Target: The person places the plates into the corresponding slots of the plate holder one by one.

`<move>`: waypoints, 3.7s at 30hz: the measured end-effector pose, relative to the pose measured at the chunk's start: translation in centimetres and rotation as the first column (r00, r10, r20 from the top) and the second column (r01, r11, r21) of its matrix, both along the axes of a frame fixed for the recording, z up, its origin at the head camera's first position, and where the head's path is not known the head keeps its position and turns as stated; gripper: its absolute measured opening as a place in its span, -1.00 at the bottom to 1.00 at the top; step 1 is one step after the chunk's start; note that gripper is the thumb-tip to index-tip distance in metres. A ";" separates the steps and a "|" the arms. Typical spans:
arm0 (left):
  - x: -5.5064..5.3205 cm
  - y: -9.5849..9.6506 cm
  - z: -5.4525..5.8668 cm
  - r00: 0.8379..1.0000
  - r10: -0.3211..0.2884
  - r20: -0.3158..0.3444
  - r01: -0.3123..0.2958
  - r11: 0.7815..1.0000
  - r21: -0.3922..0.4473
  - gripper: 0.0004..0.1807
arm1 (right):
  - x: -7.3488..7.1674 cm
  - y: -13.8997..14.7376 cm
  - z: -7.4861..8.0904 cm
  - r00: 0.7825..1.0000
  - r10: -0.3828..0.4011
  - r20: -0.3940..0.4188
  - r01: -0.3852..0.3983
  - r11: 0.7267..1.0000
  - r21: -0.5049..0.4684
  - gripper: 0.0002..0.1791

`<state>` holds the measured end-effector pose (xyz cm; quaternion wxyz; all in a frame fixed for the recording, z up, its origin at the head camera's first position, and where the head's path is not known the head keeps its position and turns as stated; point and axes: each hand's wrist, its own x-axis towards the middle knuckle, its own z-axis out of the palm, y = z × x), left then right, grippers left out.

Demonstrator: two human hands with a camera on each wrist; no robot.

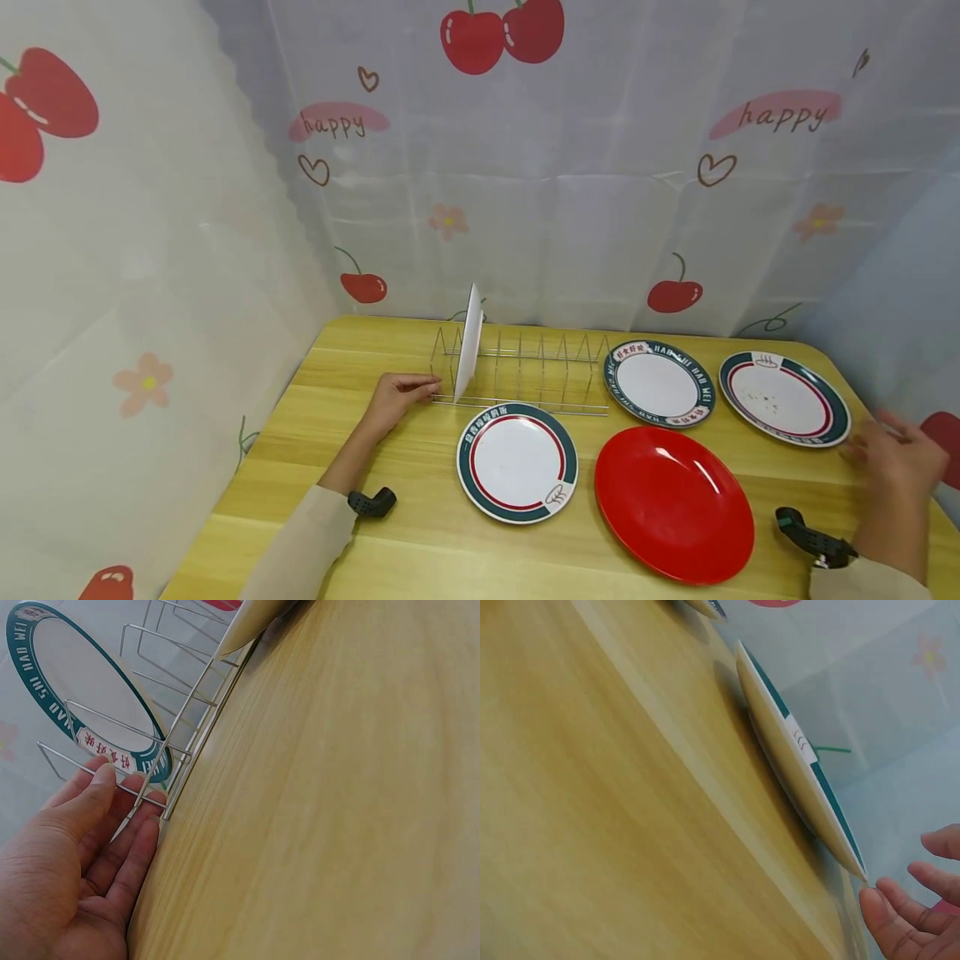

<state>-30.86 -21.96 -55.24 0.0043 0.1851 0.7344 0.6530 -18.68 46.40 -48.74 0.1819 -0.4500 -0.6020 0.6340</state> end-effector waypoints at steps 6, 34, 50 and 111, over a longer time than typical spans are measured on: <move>0.1 0.1 0.1 1.000 0.005 -0.009 -0.005 1.000 0.005 -0.76 | -1.4 1.2 -1.9 0.989 0.055 0.136 -0.057 0.998 0.011 -0.34; 0.2 0.1 0.2 1.000 0.004 0.003 -0.004 1.000 0.006 -0.76 | 0.1 2.0 -1.7 0.808 0.527 -0.265 -0.583 0.782 -0.221 0.03; 0.2 0.2 0.3 1.000 -0.003 0.011 0.003 1.000 0.003 -0.77 | -0.2 1.0 -2.5 0.742 0.454 -0.492 -0.589 0.793 -0.157 -0.02; 0.4 0.2 0.1 1.000 0.013 -0.018 -0.013 1.000 -0.004 -0.77 | -0.3 -8.6 9.6 0.403 0.565 -0.720 -0.695 0.701 0.161 -0.30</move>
